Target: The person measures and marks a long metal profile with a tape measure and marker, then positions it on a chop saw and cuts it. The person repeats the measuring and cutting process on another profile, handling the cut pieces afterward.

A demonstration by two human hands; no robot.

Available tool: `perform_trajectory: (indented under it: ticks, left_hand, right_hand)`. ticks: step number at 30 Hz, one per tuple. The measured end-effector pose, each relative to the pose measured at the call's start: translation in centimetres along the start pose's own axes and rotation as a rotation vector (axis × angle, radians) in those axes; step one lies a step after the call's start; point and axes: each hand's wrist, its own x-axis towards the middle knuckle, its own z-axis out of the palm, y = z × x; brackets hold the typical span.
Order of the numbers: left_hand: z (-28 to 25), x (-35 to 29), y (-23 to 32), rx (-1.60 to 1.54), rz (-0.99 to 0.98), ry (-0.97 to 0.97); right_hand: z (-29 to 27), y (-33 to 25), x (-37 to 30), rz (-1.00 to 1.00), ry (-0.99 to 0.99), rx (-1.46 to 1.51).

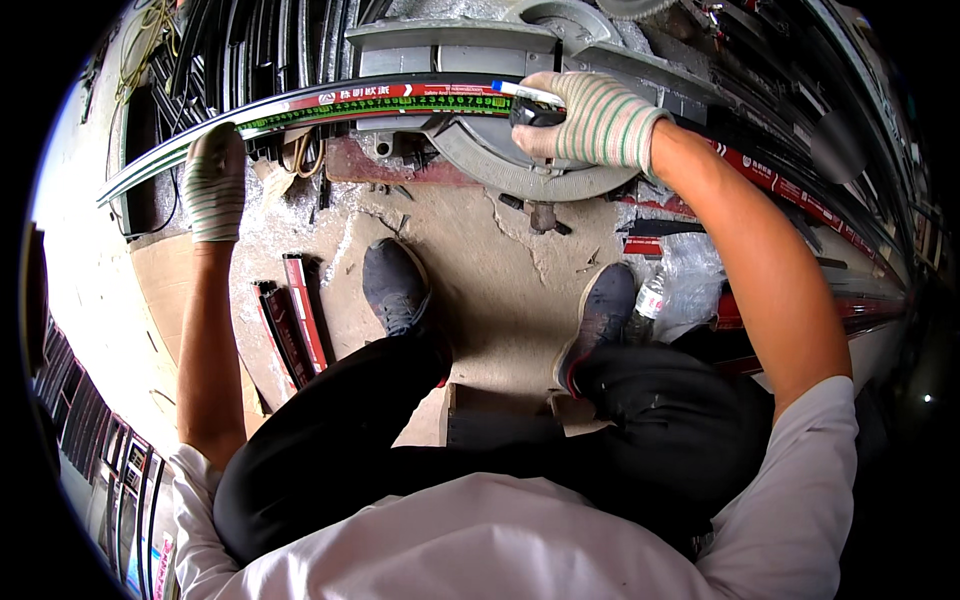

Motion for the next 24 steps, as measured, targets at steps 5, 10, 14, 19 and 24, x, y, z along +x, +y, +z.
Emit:
perform_trajectory:
  ticks: [5,10,14,19,24]
  left_hand:
    - [3.7,-0.1,7.0,0.171,0.458,-0.201]
    - [6.3,-1.5,9.7,0.277,0.575,-0.380]
    - [7.6,-2.0,11.1,0.349,0.573,-0.446]
    - [8.8,-2.4,11.8,0.356,0.568,-0.418]
    - [9.6,-2.4,12.5,0.364,0.542,-0.428]
  right_hand:
    - [0.1,1.1,0.0,-0.005,0.032,-0.066]
    - [-0.2,1.2,0.4,-0.045,0.026,-0.134]
    - [0.0,1.4,0.5,-0.084,0.064,-0.242]
    - [-0.4,0.3,0.3,-0.043,0.025,-0.277]
    - [-0.2,0.2,0.1,-0.075,0.083,-0.391]
